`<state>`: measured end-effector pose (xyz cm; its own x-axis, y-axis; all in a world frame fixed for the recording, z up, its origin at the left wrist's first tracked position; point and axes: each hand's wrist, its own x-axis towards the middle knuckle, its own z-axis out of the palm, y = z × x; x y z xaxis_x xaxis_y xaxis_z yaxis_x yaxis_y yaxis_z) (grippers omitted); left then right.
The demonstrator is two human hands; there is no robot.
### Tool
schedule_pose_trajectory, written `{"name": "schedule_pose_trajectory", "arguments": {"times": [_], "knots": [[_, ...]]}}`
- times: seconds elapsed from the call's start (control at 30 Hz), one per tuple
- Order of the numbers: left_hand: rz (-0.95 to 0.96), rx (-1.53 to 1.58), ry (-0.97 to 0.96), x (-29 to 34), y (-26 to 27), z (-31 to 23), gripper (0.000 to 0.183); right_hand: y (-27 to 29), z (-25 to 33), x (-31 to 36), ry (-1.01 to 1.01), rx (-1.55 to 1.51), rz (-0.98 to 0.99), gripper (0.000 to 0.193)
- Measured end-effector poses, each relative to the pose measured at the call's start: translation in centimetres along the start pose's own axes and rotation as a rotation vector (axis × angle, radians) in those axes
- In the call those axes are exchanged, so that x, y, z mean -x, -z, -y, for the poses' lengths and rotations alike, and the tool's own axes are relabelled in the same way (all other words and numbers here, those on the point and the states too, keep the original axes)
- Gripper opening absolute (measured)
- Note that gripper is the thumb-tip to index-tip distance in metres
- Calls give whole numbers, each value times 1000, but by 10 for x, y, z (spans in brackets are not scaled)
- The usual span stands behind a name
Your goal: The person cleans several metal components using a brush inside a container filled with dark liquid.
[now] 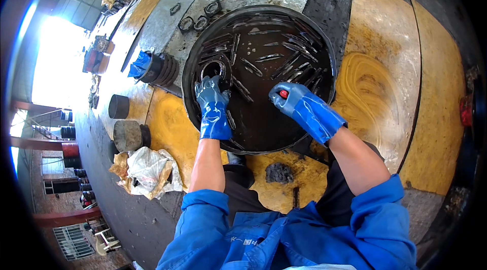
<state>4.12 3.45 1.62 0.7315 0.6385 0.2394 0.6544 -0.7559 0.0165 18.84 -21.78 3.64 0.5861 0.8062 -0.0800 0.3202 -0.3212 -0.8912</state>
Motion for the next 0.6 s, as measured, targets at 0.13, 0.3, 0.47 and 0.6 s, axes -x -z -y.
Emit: {"name": "schedule_pose_trajectory", "arguments": {"times": [0.13, 0.3, 0.47, 0.6], "knots": [[-86, 104, -9, -8, 0, 21, 57, 0, 9, -3, -23, -25, 6, 20], [-138, 933, 2, -16, 16, 40, 42, 6, 16, -3, -45, -106, -9, 21], [-32, 1061, 0, 17, 82, 19, 42, 17, 3, -2, -10, -149, -12, 22], [200, 1181, 166, 43, 67, 16, 35, 38, 23, 5, -124, -135, 74, 26]]}}
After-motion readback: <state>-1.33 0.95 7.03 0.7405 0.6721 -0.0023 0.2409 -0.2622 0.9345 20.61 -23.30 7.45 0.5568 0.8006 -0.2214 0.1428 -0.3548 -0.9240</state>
